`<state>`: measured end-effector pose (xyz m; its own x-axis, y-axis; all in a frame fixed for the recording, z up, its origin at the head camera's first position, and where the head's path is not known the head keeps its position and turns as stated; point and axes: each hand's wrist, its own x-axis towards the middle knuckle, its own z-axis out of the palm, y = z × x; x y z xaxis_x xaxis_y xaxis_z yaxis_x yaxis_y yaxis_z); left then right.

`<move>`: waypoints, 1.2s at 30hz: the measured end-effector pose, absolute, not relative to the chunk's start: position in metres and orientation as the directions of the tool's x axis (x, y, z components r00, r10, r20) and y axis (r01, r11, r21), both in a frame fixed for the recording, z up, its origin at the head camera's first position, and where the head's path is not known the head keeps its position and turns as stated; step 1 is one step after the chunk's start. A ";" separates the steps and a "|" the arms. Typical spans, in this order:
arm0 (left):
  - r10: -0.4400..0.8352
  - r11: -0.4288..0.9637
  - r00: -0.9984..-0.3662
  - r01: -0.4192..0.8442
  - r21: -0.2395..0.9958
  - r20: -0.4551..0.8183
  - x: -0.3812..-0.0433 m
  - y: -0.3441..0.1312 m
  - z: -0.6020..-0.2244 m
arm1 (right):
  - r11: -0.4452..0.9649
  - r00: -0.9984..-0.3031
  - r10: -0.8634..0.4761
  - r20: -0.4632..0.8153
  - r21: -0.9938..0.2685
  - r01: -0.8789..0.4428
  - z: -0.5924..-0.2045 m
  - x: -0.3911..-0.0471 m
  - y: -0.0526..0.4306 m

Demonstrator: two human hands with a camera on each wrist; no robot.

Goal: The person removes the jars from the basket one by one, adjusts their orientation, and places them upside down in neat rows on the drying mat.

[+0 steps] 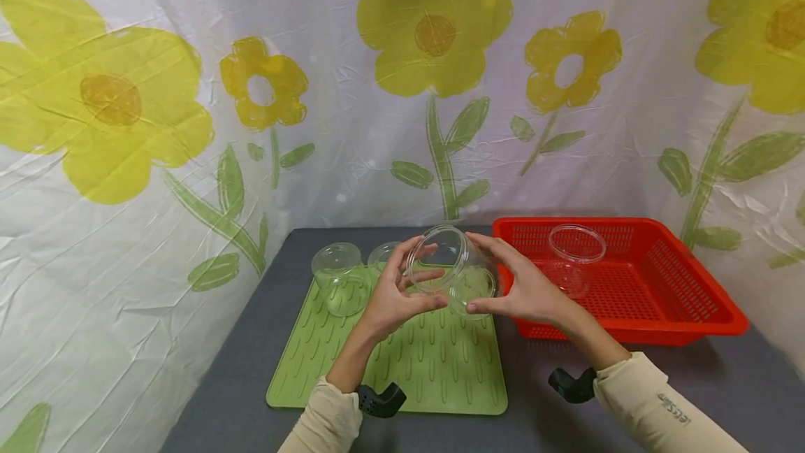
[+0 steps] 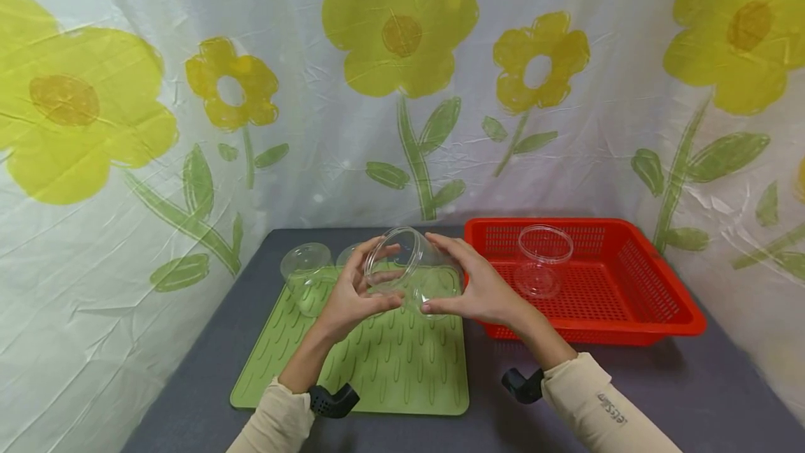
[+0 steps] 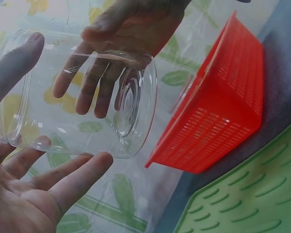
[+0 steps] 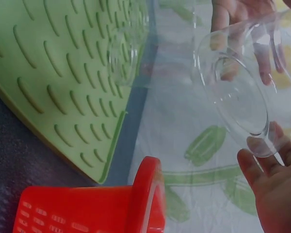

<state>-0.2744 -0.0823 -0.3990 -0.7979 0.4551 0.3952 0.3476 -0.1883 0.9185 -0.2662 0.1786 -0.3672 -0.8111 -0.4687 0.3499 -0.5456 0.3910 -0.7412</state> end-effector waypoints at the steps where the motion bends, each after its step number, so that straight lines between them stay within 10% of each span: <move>1: 0.456 -0.189 -0.798 0.346 0.919 0.394 -0.274 -0.082 -0.399 | 0.391 -0.809 -0.470 0.353 -0.738 -0.550 -0.367 -0.266 0.178; 20: 0.480 -0.123 -0.786 0.379 0.917 0.390 -0.273 -0.090 -0.389 | 0.419 -0.801 -0.460 0.382 -0.702 -0.575 -0.369 -0.267 0.181; 36: 0.449 0.395 -0.804 0.570 0.721 0.389 -0.266 -0.087 -0.356 | 0.545 -0.722 -0.542 0.431 -0.473 -0.692 -0.368 -0.264 0.180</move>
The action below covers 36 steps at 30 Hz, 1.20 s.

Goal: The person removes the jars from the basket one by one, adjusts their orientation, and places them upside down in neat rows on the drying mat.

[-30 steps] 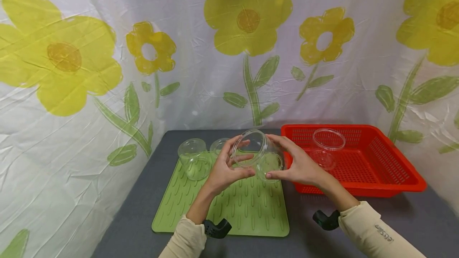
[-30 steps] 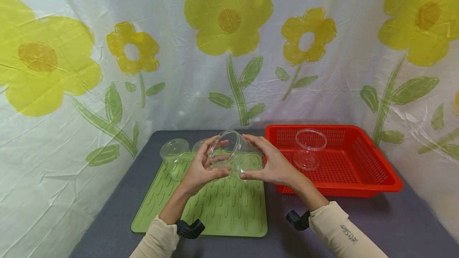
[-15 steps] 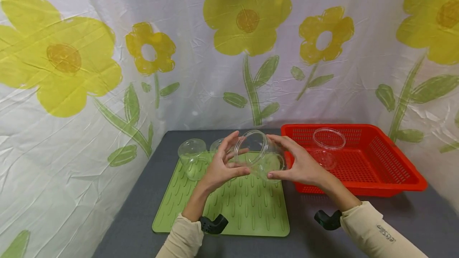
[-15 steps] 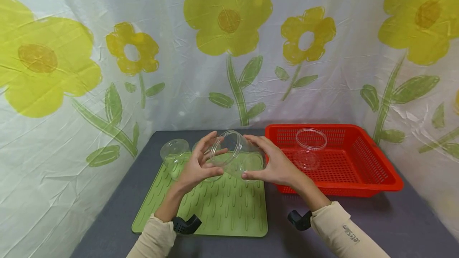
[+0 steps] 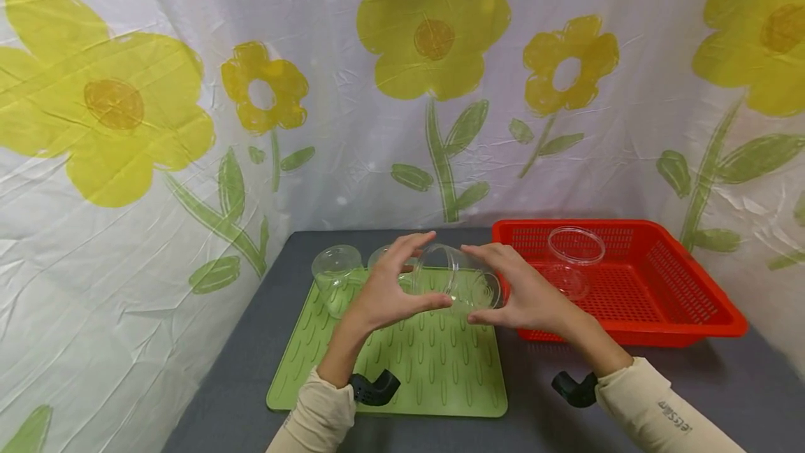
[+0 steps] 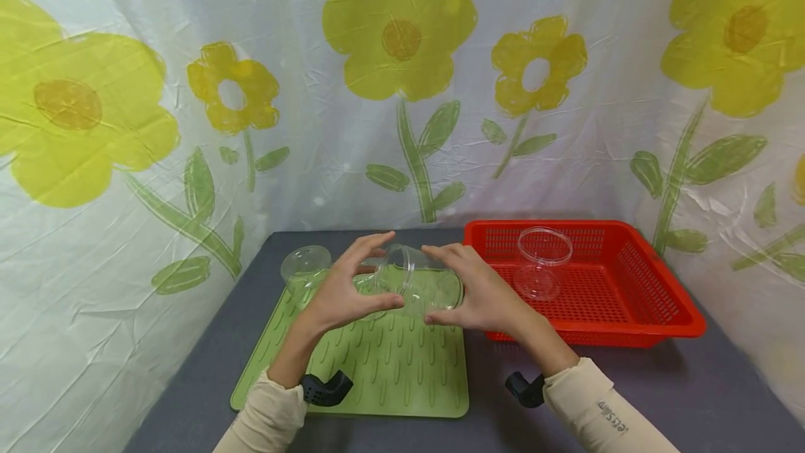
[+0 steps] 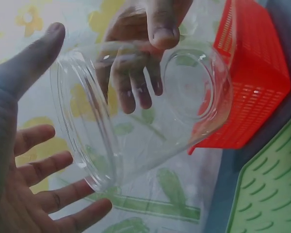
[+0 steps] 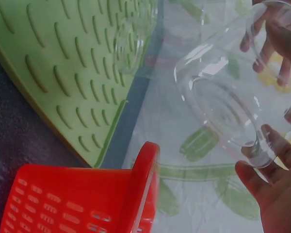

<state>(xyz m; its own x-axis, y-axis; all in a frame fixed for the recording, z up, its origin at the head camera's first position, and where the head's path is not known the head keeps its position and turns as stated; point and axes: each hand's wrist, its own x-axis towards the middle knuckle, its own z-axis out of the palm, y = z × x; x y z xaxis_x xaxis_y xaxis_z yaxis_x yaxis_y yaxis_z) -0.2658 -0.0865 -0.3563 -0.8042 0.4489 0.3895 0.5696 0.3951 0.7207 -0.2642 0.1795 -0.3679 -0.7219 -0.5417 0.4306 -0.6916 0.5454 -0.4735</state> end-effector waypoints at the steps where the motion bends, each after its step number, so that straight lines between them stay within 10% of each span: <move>1: 0.447 0.414 -0.808 0.567 0.712 0.384 -0.265 -0.085 -0.356 | 0.559 -0.719 -0.545 0.431 -0.452 -0.695 -0.368 -0.264 0.179; 36: 0.413 0.423 -0.828 0.543 0.726 0.379 -0.261 -0.091 -0.376 | 0.594 -0.715 -0.547 0.434 -0.400 -0.698 -0.368 -0.260 0.179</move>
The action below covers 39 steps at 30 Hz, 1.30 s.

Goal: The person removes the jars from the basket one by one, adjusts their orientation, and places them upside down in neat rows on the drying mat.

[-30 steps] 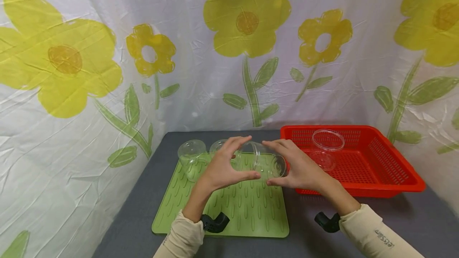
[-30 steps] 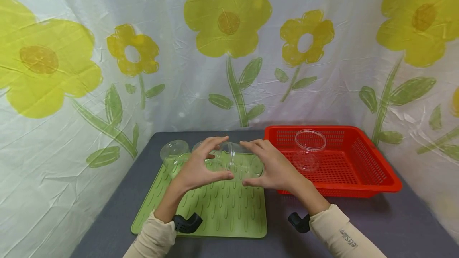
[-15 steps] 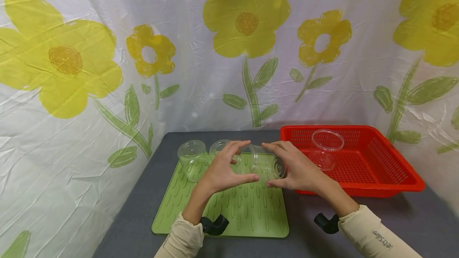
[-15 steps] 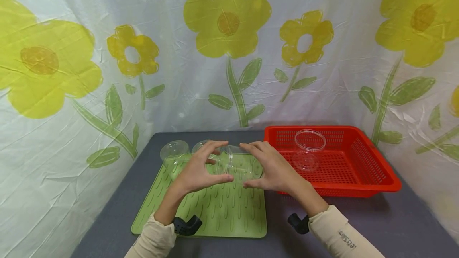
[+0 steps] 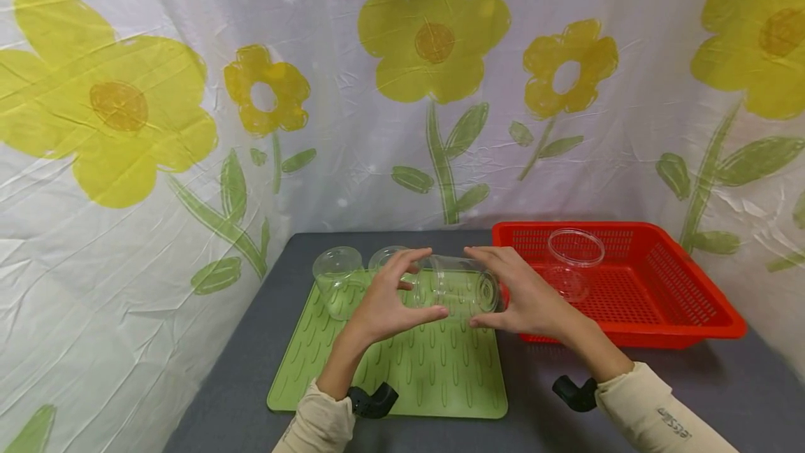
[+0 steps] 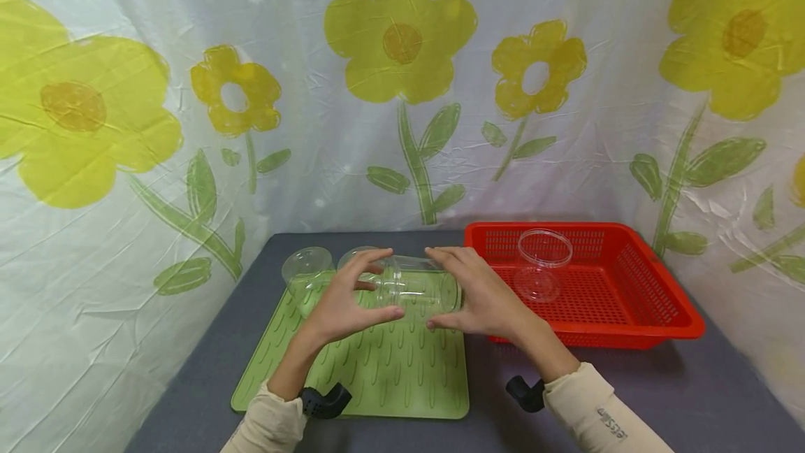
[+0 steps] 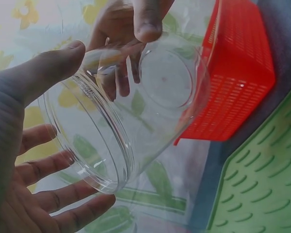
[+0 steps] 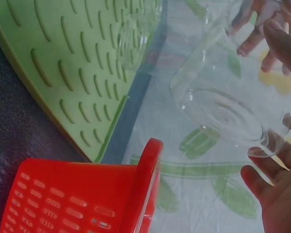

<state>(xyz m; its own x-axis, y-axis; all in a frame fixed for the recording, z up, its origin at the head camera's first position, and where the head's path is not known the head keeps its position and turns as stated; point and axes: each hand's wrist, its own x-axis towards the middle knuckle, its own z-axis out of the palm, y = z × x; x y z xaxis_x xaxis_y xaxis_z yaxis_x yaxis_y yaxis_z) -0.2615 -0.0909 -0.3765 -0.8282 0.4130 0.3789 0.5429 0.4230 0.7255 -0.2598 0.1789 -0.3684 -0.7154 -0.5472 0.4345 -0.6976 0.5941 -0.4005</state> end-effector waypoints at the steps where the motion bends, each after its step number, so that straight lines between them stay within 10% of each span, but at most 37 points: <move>1: 0.409 0.417 -0.828 0.543 0.729 0.383 -0.261 -0.092 -0.377 | 0.589 -0.719 -0.542 0.436 -0.413 -0.695 -0.369 -0.260 0.179; 39: 0.419 0.008 -0.789 0.497 0.867 0.449 -0.256 -0.112 -0.395 | 0.310 -0.803 -0.477 0.356 -0.787 -0.533 -0.370 -0.260 0.194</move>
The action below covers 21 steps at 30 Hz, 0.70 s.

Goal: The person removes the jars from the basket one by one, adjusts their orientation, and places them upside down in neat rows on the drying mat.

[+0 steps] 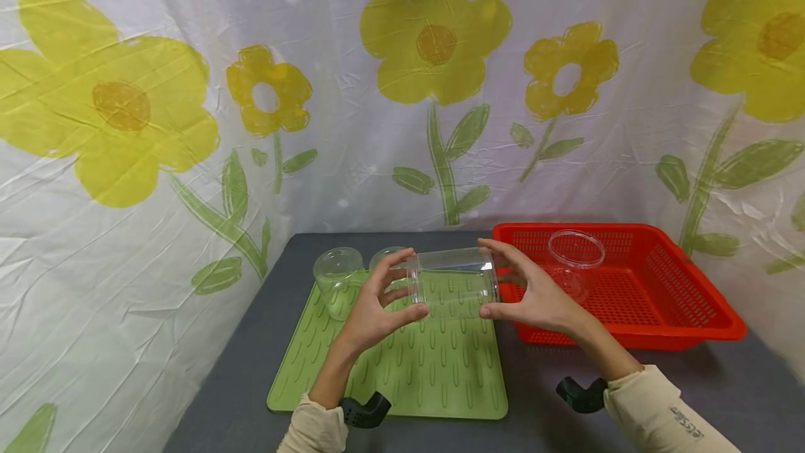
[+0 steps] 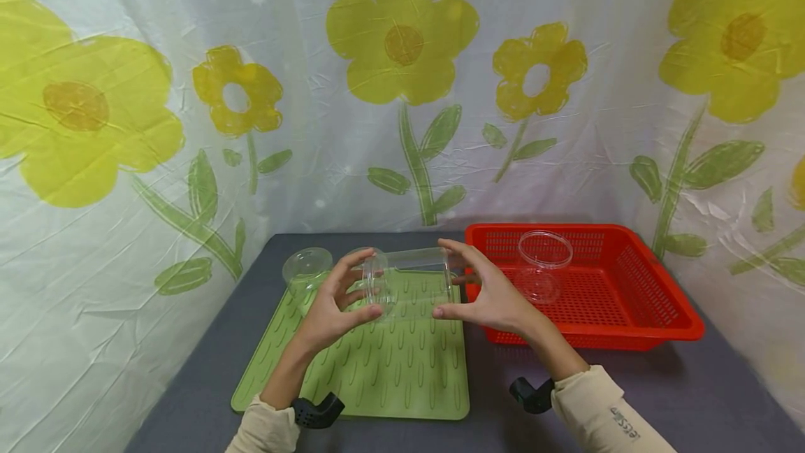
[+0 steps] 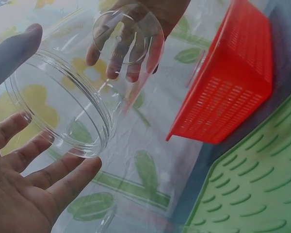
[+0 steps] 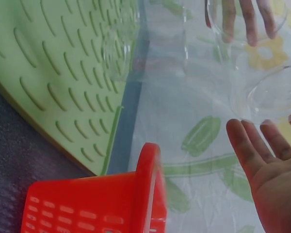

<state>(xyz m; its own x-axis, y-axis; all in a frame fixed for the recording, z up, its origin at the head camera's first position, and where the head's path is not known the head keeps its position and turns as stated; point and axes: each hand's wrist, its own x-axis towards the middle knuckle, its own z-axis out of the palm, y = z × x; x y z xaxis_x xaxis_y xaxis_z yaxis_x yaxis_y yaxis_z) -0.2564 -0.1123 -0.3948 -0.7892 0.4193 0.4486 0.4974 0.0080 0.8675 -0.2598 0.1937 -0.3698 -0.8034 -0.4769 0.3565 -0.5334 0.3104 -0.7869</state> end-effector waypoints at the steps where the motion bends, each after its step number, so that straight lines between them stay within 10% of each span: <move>1: 0.420 0.001 -0.788 0.497 0.868 0.450 -0.257 -0.112 -0.395 | 0.311 -0.803 -0.475 0.360 -0.785 -0.536 -0.370 -0.260 0.194; 21: 0.417 0.185 -0.782 0.572 0.799 0.463 -0.260 -0.112 -0.396 | 0.399 -0.808 -0.442 0.391 -0.720 -0.567 -0.370 -0.260 0.192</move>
